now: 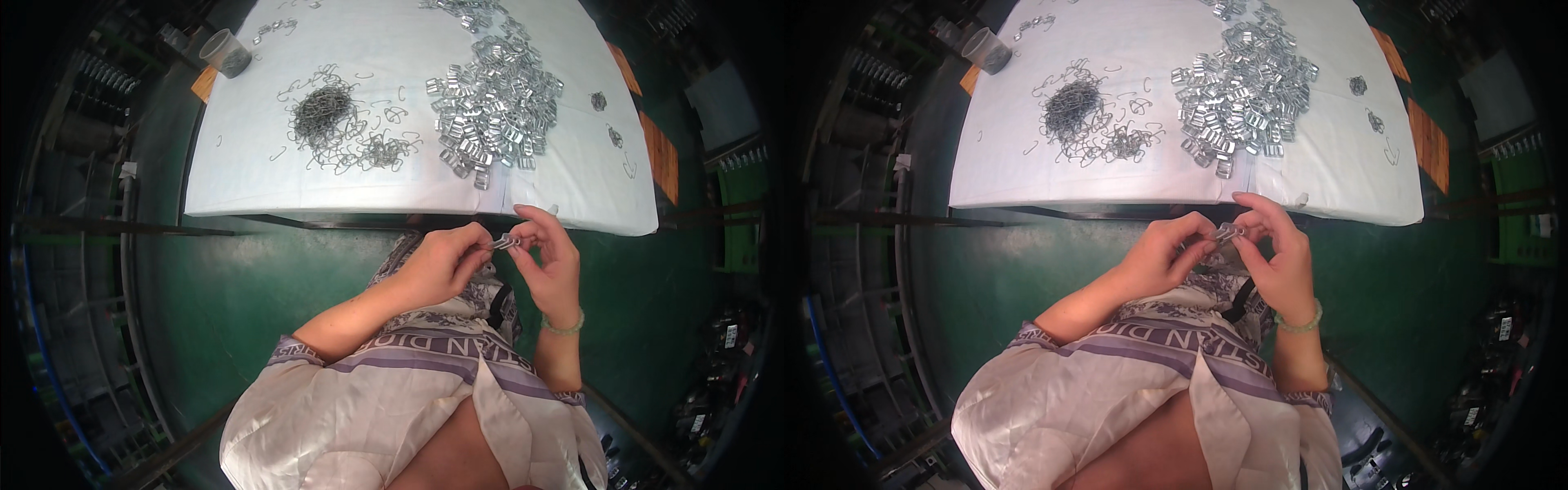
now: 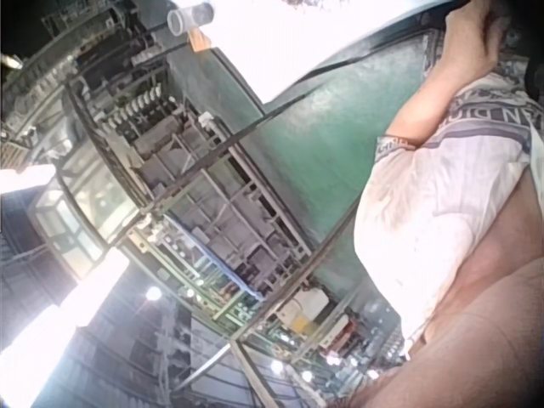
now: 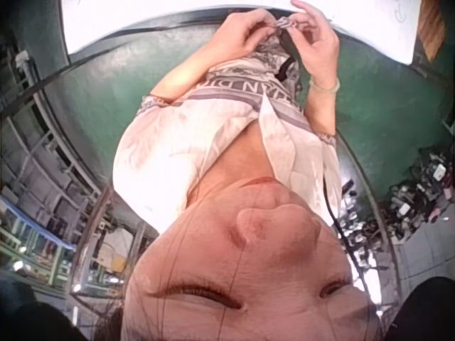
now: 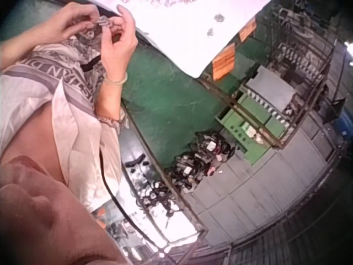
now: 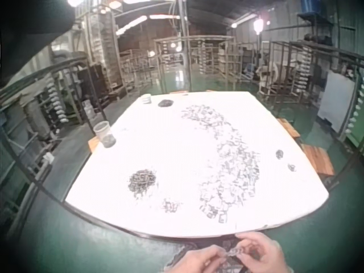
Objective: The person repeatedly picks up small metal hooks and rectangular metal pieces from a white table, joins them by hand, and places the assembled units back on the table. The process continues throughout the clip with a coworker visible across the table performing a similar task.
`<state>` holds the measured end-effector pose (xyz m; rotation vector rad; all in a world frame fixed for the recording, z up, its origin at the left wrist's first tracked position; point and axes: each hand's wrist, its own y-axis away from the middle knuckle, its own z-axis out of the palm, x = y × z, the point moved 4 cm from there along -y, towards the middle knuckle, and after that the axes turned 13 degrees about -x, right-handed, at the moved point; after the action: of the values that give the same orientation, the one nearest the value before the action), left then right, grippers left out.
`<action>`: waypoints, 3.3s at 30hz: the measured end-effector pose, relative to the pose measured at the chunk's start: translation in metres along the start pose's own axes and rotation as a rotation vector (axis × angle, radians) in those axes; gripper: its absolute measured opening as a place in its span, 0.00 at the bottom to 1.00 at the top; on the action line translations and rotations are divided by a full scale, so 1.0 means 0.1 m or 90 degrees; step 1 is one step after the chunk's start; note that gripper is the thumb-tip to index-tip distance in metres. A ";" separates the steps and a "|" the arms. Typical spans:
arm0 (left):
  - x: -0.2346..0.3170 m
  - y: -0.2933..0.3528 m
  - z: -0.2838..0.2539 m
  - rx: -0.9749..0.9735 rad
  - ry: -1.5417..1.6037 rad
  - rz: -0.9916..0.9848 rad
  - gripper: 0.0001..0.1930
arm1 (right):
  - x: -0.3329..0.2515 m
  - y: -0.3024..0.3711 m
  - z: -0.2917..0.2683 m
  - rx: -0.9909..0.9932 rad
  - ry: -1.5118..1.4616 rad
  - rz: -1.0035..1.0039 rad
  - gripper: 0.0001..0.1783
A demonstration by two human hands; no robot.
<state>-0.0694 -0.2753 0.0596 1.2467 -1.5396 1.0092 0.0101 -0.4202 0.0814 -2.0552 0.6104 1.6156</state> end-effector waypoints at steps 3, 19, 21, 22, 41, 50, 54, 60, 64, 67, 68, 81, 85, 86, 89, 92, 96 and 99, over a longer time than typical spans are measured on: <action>-0.01 0.00 -0.01 -0.011 -0.006 -0.022 0.05 | 0.00 0.00 0.04 0.050 0.034 -0.050 0.25; -1.15 -0.06 -1.15 0.253 -0.508 -0.076 0.09 | 0.27 0.18 0.12 0.110 -0.068 -0.088 0.23; -1.23 -0.07 -1.34 0.187 -0.508 -0.208 0.07 | 0.28 0.20 0.11 0.120 -0.063 -0.083 0.23; -1.24 -0.07 -1.43 0.225 -0.502 -0.195 0.06 | 0.30 0.21 0.11 0.123 -0.061 -0.081 0.22; -1.56 -1.31 -1.79 0.002 -0.884 -0.203 0.07 | 0.28 0.28 0.05 0.158 -0.053 -0.052 0.21; -1.63 -1.10 -1.94 0.108 -0.703 -0.264 0.06 | 0.33 0.24 0.08 0.170 -0.065 -0.040 0.20; -1.50 -1.21 -1.83 0.041 -0.835 -0.246 0.07 | 0.31 0.19 0.11 0.174 -0.059 -0.048 0.19; -1.51 -1.25 -1.88 0.079 -0.754 -0.269 0.08 | 0.32 0.19 0.12 0.183 -0.038 -0.056 0.19; -1.38 -0.99 -1.92 0.258 -0.300 -0.301 0.06 | 0.35 0.21 0.10 0.197 -0.037 -0.061 0.19; -1.44 -0.77 -1.80 0.312 -0.059 -0.231 0.05 | 0.41 0.21 0.12 0.200 -0.034 -0.052 0.18; -1.44 -0.70 -1.75 0.316 -0.012 -0.195 0.04 | 0.41 0.20 0.12 0.205 -0.027 -0.052 0.18; -0.14 -0.18 -0.19 0.087 -0.002 0.108 0.04 | 0.28 0.16 0.20 0.277 0.114 -0.041 0.18; -0.07 -0.22 -0.15 0.108 -0.062 0.130 0.05 | 0.22 0.16 0.22 0.277 0.182 -0.052 0.18; -0.05 -0.22 -0.14 0.111 -0.082 0.132 0.05 | 0.22 0.16 0.22 0.279 0.183 -0.056 0.18; -0.02 -0.21 -0.12 0.111 -0.150 0.139 0.05 | 0.22 0.18 0.21 0.284 0.191 -0.059 0.18; -0.02 -0.21 -0.08 0.121 -0.179 0.141 0.04 | 0.21 0.18 0.21 0.286 0.206 -0.054 0.18; -0.06 -0.21 -0.03 0.134 -0.209 0.139 0.05 | 0.22 0.19 0.21 0.281 0.232 -0.062 0.18; -0.03 -0.22 0.00 0.160 -0.144 0.152 0.07 | 0.21 0.18 0.22 0.276 0.224 -0.067 0.18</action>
<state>-0.0472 -0.2778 0.0578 1.4120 -1.8108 1.2832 -0.0130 -0.4232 0.0547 -2.0031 0.8690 0.9612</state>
